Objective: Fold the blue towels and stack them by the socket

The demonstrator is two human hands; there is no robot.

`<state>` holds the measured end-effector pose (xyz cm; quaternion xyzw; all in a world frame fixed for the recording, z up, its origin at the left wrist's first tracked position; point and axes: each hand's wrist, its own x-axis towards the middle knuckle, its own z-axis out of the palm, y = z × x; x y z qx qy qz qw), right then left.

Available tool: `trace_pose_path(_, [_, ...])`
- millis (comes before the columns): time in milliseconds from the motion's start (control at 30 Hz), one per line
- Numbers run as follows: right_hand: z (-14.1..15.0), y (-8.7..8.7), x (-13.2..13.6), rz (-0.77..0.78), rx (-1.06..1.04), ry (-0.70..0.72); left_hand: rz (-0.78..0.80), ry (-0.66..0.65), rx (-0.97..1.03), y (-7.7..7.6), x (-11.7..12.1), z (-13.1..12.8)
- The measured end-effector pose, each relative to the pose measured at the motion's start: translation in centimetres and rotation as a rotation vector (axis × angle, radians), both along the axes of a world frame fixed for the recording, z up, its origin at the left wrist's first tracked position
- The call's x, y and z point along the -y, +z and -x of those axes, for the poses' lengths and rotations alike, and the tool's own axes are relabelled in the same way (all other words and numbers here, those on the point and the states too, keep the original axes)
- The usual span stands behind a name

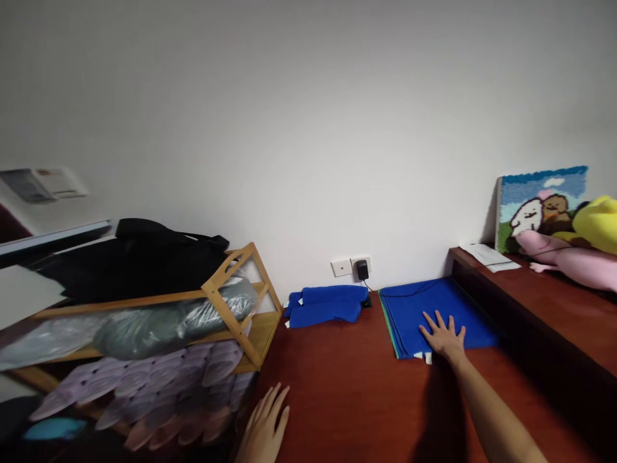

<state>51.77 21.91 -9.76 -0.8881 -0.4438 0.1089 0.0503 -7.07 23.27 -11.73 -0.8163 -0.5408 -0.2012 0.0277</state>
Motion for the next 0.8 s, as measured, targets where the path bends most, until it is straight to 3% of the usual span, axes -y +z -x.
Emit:
trace_pose_path(200, [-0.5, -0.1, -0.3, 0.049, -0.051, 0.007, -0.020, 0.007, 0.010, -0.2, 0.4, 0.0])
trace_pose_path(533, [3.2, -1.3, 2.0, -0.135, 0.139, -0.027, -0.053, -0.003, 0.043, -0.6, 0.4, -0.1])
trace_pose_path(667, [6.2, -1.4, 3.8, -0.162, 0.155, 0.029, -0.052, -0.002, 0.049, -0.5, 0.3, -0.3])
trace_pose_path(800, [8.7, -1.8, 7.5, -0.162, 0.179, 0.092, -0.042, 0.006, 0.040, -0.5, 0.1, -0.4])
